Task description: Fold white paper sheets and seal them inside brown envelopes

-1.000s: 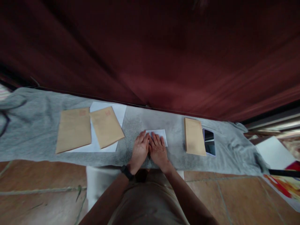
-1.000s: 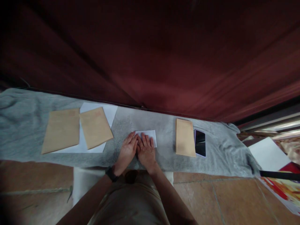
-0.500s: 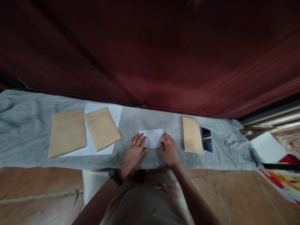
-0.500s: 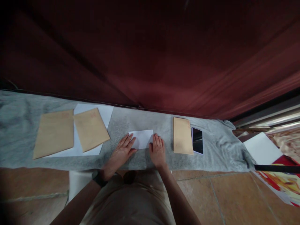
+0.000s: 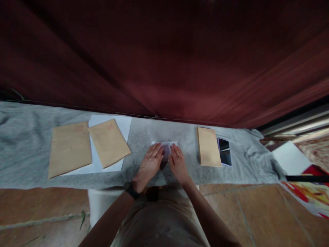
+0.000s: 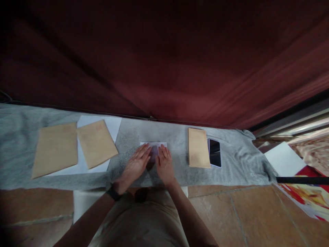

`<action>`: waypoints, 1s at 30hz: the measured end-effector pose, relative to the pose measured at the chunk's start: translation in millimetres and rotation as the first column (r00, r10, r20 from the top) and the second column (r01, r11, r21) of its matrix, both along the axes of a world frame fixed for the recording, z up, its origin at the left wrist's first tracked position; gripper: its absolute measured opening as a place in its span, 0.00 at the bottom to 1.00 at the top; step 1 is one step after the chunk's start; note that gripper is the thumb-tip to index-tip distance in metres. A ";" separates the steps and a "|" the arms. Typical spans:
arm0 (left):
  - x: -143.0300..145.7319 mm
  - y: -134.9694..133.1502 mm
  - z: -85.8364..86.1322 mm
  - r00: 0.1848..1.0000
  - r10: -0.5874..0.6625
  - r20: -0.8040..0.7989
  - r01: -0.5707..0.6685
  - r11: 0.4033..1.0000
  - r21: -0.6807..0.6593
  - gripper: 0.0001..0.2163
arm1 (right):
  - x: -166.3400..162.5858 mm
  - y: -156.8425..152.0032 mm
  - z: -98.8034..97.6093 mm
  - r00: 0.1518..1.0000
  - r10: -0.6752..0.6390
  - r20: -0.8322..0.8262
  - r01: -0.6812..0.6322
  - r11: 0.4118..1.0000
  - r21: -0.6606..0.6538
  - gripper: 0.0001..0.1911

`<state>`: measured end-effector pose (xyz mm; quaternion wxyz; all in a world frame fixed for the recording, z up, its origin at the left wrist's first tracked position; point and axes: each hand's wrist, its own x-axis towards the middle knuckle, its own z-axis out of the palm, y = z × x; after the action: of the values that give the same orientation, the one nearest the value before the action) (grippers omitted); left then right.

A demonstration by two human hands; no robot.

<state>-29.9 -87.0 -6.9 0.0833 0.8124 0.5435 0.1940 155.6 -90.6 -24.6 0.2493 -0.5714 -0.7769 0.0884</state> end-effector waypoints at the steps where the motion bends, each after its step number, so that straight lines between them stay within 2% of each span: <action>1: 5.4 3.3 -1.0 1.000 -0.002 0.003 0.002 1.000 -0.001 0.24 | -7.4 4.0 0.7 1.000 0.022 -0.019 -0.022 1.000 -0.001 0.27; 3: 13.7 9.0 -5.3 1.000 0.005 0.001 -0.005 1.000 -0.017 0.26 | -19.9 10.5 1.5 0.998 0.061 -0.019 -0.062 0.998 -0.009 0.27; 6: 18.0 12.3 -13.4 0.999 0.036 -0.020 -0.037 0.999 -0.038 0.28 | -28.1 14.2 2.1 0.993 0.102 0.066 -0.100 0.994 -0.035 0.27; 10: 16.0 7.9 -16.0 0.996 0.071 -0.052 -0.073 0.997 -0.037 0.28 | -25.1 11.0 2.6 0.983 0.073 0.168 -0.064 0.996 -0.061 0.28; 16: 10.2 1.4 -12.8 0.991 0.125 -0.044 -0.126 0.992 -0.029 0.28 | -18.2 7.4 1.7 0.974 0.037 0.223 -0.029 0.999 -0.038 0.28; 26: -13.0 -25.0 -7.3 0.975 0.221 -0.007 -0.221 0.974 -0.057 0.27 | -5.4 8.0 -5.0 0.972 0.011 0.235 -0.018 0.999 0.029 0.28; 28: -24.2 -31.8 -2.1 0.972 0.231 0.038 -0.230 0.972 -0.048 0.26 | -5.2 8.0 -7.2 0.972 0.015 0.233 -0.025 0.999 0.041 0.29; 30: -44.4 -35.4 4.8 0.948 0.300 0.107 -0.301 0.954 -0.003 0.27 | -5.0 7.9 -9.4 0.972 0.016 0.234 -0.030 0.998 0.056 0.29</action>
<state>-74.3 -122.4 -2.1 0.0760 0.7093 0.6543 0.2510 150.7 -82.7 -34.0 0.1723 -0.5613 -0.8095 0.0005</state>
